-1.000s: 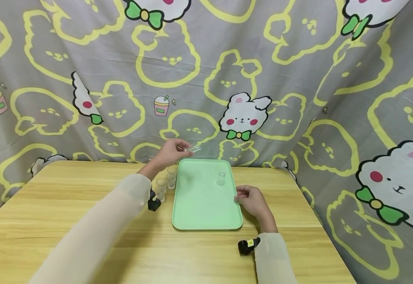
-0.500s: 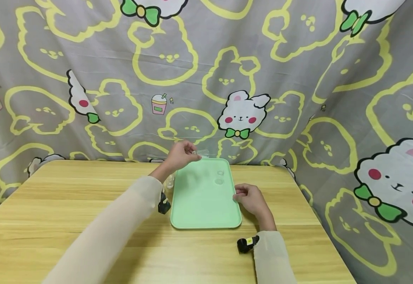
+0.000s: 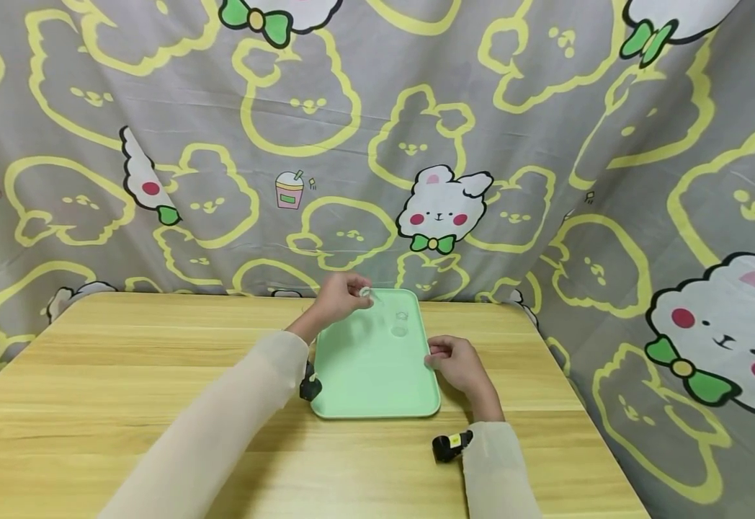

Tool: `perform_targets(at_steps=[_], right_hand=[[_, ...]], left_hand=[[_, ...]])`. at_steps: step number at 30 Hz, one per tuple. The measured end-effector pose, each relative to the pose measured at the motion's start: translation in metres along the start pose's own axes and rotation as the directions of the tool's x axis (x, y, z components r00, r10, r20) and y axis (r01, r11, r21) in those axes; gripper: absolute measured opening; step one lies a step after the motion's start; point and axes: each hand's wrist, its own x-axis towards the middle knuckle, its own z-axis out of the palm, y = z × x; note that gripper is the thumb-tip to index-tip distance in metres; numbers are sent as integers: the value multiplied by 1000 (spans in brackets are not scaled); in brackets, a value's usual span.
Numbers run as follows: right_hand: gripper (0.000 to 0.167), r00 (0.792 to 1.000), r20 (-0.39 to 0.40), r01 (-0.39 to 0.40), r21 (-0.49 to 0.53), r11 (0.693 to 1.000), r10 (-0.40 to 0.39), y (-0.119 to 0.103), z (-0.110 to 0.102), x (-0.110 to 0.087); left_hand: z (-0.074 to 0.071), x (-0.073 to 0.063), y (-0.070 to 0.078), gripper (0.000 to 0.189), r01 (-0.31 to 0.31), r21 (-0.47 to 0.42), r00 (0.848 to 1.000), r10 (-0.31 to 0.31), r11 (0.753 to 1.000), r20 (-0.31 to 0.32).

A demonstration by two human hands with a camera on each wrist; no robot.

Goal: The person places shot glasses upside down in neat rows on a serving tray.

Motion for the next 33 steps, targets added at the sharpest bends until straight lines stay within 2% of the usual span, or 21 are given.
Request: perform_targets(at_steps=[4,11,14,19,33], right_hand=[[35,1000,5,15,16,1000,-15,1,0,0],[35,1000,0,8,22,1000,-8,2,1,1],[35,1000,2,2,22,1000,-2,2,0,0],[35,1000,0,-1,16,1000,1,1,1,-1],[34,1000,-8,11,7,1000,-11,1,0,1]], left_hand=[[7,-1,-4,30,-10,10,1000,10,1000,8],[19,0,-9,31,2,-8,997,-1,1000,73],[24,0,-8,30,-2,10,997,1,1000,78],[28,-2,-6,31,-2,61,995,-4,998,102],[36,1,-10,33,-10,102,989,-5,995,151]])
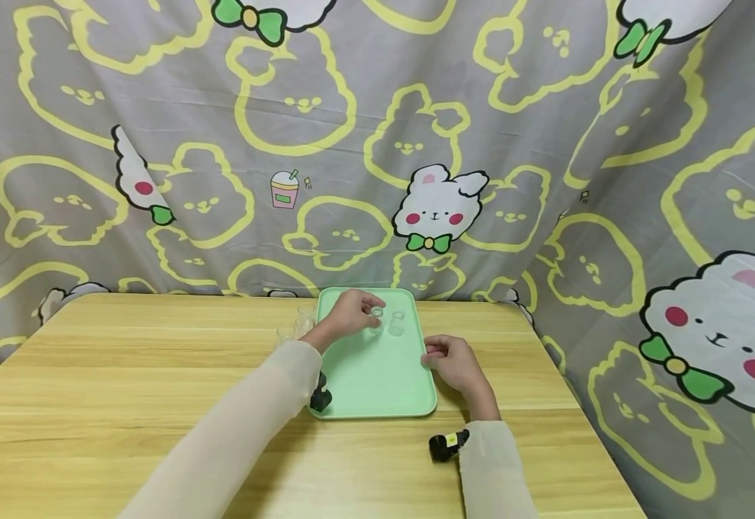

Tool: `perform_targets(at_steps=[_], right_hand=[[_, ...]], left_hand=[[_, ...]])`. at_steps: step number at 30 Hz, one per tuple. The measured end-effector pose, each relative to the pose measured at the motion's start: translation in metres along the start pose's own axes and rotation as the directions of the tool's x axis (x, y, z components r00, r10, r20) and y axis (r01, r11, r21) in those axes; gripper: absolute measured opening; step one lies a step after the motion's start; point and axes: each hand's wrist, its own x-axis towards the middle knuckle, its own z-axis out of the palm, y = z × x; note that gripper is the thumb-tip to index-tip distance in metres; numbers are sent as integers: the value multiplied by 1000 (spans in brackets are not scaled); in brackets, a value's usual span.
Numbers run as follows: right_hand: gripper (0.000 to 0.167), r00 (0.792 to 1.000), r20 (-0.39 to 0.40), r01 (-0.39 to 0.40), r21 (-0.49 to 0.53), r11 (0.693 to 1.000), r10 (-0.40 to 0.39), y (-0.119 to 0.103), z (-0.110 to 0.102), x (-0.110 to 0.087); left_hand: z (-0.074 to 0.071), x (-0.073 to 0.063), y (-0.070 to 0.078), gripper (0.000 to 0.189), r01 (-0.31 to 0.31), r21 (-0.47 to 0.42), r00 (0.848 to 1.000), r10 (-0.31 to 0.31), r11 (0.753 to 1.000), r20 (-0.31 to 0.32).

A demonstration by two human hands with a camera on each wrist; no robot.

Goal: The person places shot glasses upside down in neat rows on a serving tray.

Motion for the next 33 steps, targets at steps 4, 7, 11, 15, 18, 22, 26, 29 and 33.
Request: perform_targets(at_steps=[4,7,11,15,18,22,26,29,33], right_hand=[[34,1000,-3,-2,-9,1000,2,0,0,0],[34,1000,-8,-1,-11,1000,1,0,1,0],[34,1000,-6,3,-10,1000,-3,-1,1,1],[34,1000,-5,5,-9,1000,-6,-1,1,1],[34,1000,-5,9,-5,1000,-9,0,1,1],[34,1000,-1,12,3,1000,-12,1,2,0],[34,1000,-1,7,7,1000,-7,2,1,1],[34,1000,-1,3,4,1000,-3,2,1,1],[35,1000,0,1,2,1000,-1,2,1,2]], left_hand=[[2,0,1,34,8,6,1000,-8,1000,6],[3,0,2,33,12,11,1000,-12,1000,1],[4,0,2,32,29,19,1000,-29,999,-12],[4,0,2,32,36,22,999,-36,999,-14],[5,0,2,33,37,24,999,-37,999,-12],[5,0,3,34,47,22,999,-47,999,-10],[5,1,2,35,40,30,999,-40,999,-7],[3,2,2,35,31,46,1000,-31,998,2],[-4,2,3,39,6,81,1000,-7,997,10]])
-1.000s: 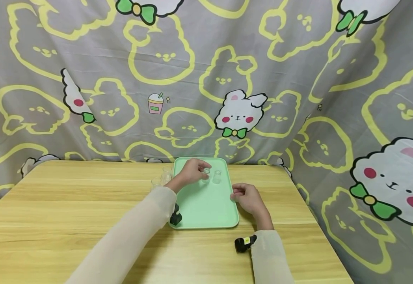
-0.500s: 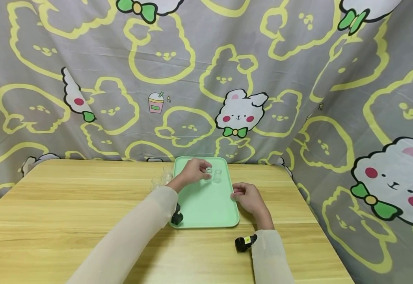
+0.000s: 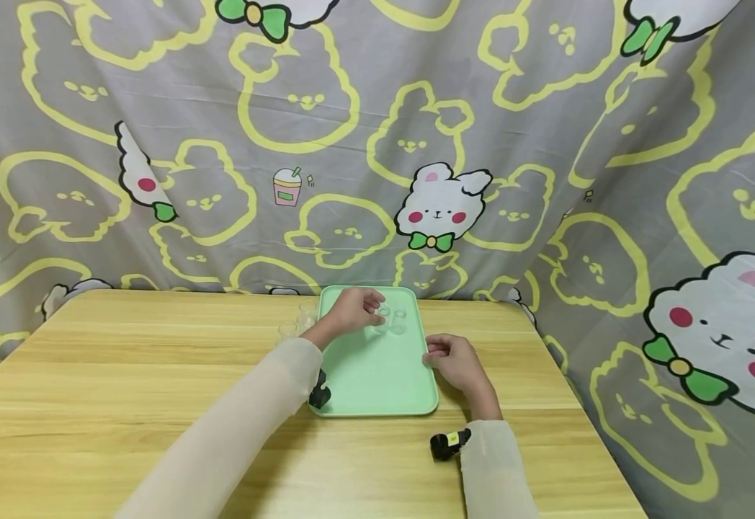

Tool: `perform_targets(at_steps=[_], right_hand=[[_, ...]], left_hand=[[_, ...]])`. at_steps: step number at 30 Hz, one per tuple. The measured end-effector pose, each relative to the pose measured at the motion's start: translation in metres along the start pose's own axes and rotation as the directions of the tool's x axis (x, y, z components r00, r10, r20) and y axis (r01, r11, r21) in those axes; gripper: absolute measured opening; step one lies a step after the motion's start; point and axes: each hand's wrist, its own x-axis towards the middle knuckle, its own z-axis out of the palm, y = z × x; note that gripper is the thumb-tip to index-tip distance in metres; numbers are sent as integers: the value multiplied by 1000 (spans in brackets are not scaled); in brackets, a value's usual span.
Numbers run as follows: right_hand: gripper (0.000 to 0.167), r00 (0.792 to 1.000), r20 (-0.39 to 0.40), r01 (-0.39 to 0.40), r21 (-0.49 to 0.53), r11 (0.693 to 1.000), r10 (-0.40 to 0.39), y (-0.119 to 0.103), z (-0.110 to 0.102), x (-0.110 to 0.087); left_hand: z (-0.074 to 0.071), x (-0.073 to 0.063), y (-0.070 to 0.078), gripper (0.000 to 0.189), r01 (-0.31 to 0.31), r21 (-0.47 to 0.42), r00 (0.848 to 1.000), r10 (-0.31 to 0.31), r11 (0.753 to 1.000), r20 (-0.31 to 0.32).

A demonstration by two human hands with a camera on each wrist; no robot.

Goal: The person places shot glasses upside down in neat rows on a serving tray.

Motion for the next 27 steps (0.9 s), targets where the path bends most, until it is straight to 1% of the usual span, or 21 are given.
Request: perform_targets(at_steps=[4,8,14,18,23,27], right_hand=[[35,1000,3,1,0,1000,-1,0,0,0],[35,1000,2,-1,0,1000,1,0,0,0],[36,1000,3,0,2,1000,0,-1,-1,-2],[36,1000,8,-12,10,1000,12,-2,-2,-2],[37,1000,12,-19,5,1000,19,-2,-2,-3],[36,1000,12,-22,16,1000,21,-4,-1,-3]], left_hand=[[-11,-3,3,40,-24,14,1000,24,1000,-4],[-24,-7,7,37,-15,1,1000,15,1000,-8],[-46,-14,8,37,-23,-1,1000,23,1000,-17],[-60,-19,2,37,-31,7,999,31,1000,-10],[-76,-25,-8,35,-40,35,999,41,999,-30],[-90,-32,-15,37,-29,39,998,31,999,-48]])
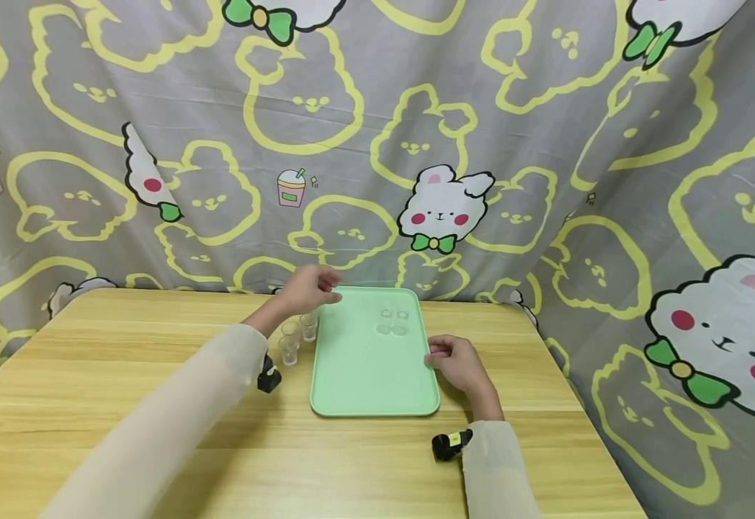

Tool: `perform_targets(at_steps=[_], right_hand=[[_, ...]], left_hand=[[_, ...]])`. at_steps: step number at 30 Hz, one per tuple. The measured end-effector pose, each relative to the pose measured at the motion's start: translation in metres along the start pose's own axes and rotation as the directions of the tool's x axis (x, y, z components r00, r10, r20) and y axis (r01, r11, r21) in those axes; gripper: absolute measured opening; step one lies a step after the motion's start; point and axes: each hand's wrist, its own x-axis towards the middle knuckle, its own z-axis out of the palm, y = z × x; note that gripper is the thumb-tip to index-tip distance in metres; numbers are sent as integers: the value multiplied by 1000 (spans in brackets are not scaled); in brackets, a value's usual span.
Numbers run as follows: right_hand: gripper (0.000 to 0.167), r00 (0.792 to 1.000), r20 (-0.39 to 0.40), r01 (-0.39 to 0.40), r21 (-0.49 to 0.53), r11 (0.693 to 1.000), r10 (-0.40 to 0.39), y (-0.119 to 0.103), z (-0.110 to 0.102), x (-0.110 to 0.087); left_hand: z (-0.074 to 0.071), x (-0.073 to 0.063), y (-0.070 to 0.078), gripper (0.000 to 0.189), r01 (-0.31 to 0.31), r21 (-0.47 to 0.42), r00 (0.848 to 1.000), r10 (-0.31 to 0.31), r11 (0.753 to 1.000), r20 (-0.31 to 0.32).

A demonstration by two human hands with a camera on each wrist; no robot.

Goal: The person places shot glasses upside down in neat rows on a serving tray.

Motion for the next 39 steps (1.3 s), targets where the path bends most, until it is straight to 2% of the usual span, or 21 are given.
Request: perform_targets(at_steps=[9,17,21,25,32,39], right_hand=[[36,1000,-3,-1,-9,1000,1,1,1,1],[36,1000,3,-2,5,1000,2,1,1,0],[36,1000,-1,2,2,1000,-2,2,0,1],[36,1000,-1,0,-3,1000,0,1,0,1],[36,1000,4,-2,-3,1000,2,1,0,0],[36,1000,0,5,1,1000,-5,1,0,1]], left_hand=[[-22,-14,-24,34,44,-23,999,-44,999,1],[-35,-22,-48,32,22,23,999,-21,999,-44],[-39,-26,-60,32,18,26,999,-17,1000,-46],[-40,-29,-67,33,25,12,999,-24,1000,-26],[-37,-32,-76,38,70,11,997,-70,997,38],[-32,-33,-83,40,62,-43,996,-60,997,65]])
